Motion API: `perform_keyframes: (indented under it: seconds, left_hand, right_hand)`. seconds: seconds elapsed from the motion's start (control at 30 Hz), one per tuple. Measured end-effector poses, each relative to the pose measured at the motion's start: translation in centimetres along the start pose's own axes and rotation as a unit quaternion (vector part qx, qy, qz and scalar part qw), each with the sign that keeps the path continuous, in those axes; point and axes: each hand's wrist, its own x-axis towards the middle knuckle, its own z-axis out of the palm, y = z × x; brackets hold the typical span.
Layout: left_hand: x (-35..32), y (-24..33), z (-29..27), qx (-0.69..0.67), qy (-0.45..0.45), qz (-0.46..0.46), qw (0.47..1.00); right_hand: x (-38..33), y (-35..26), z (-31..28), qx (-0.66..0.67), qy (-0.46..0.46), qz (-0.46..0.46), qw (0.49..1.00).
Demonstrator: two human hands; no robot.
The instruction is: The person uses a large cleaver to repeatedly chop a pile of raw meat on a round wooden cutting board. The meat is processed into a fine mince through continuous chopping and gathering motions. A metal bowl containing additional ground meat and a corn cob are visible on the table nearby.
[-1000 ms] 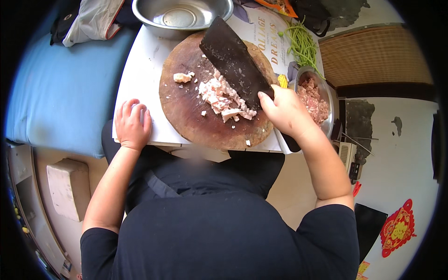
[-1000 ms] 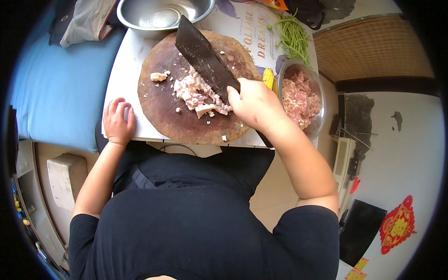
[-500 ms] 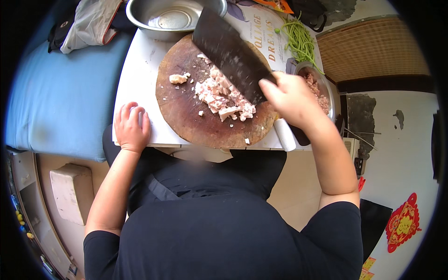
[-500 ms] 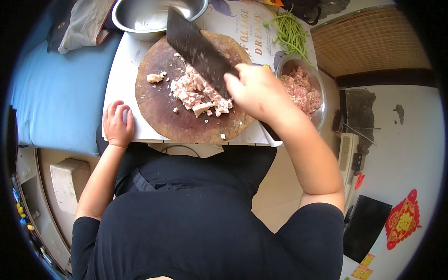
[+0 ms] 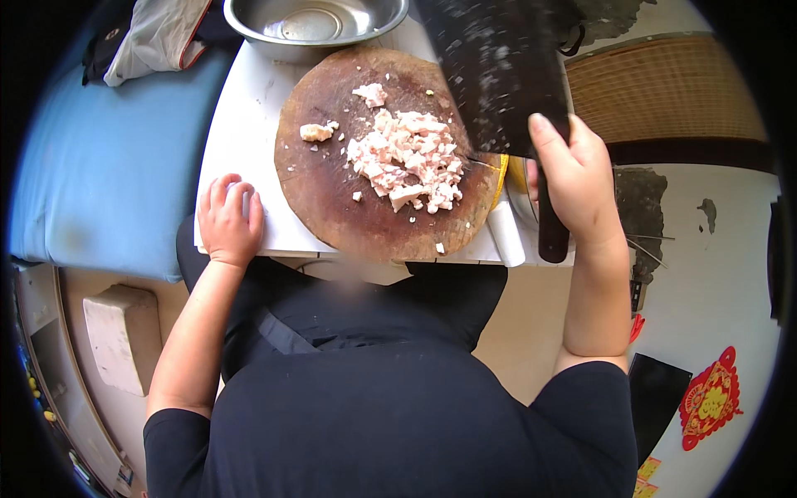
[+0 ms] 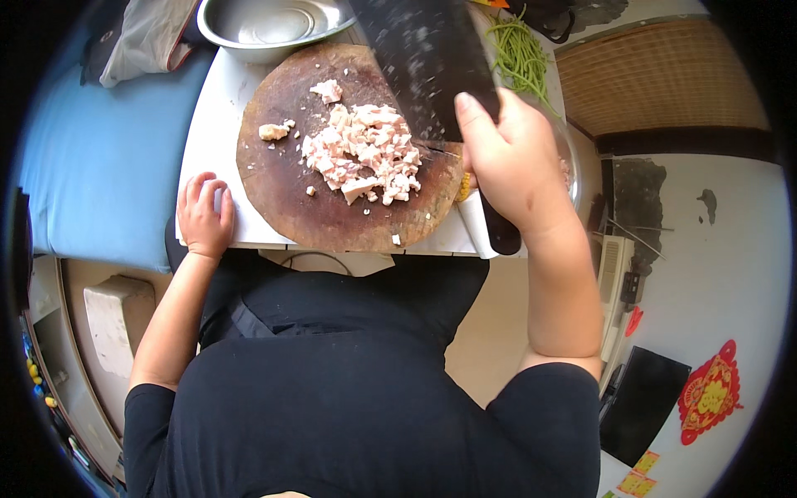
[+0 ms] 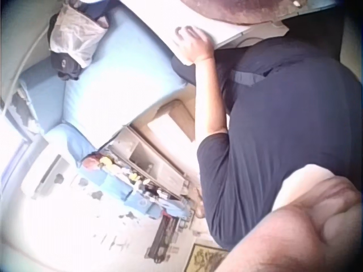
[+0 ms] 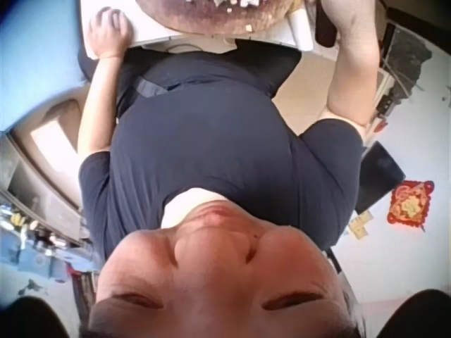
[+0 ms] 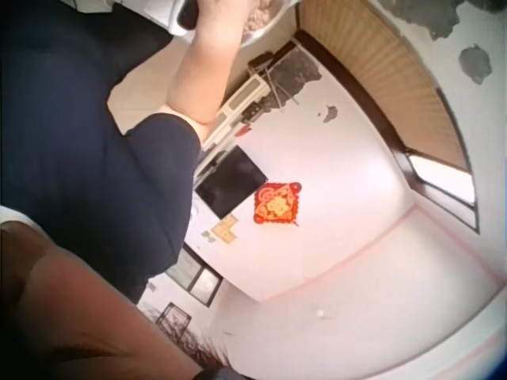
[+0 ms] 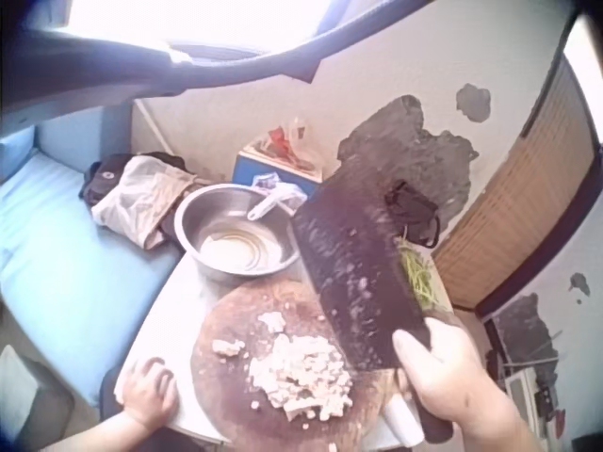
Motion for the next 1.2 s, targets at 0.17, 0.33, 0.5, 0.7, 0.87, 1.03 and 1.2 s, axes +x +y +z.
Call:
perform_keyframes:
  seconds: [0.17,0.33,0.5,0.7,0.87,1.03,1.2]
  left_hand:
    - [-0.2,0.3,0.3,-0.01,-0.007,-0.009,1.0]
    - [-0.6,-0.2,0.0,0.0,-0.007,-0.014,1.0]
    - [0.1,0.6,0.4,-0.009,-0.011,-0.001,1.0]
    - [-0.1,-0.1,0.3,-0.011,-0.003,-0.007,1.0]
    - [-0.3,0.2,0.3,-0.006,0.0,-0.004,1.0]
    - [-0.3,0.1,0.4,-0.01,-0.011,-0.008,1.0]
    - [-0.3,0.0,0.3,-0.006,0.001,-0.005,1.0]
  right_hand:
    - [2.5,6.7,3.2,-0.276,-0.025,-0.075,0.958]
    - [1.2,2.1,0.4,-0.084,-0.036,0.008,0.996]
    - [1.0,5.0,1.6,-0.196,0.032,-0.023,0.98]
    - [2.1,3.4,0.6,-0.216,-0.052,-0.025,0.975]
    - [-0.1,1.8,0.9,-0.088,0.059,-0.023,0.994]
    - [1.9,4.6,2.2,-0.276,-0.089,-0.052,0.956]
    - [-1.0,0.3,0.5,0.053,0.013,-0.048,0.997]
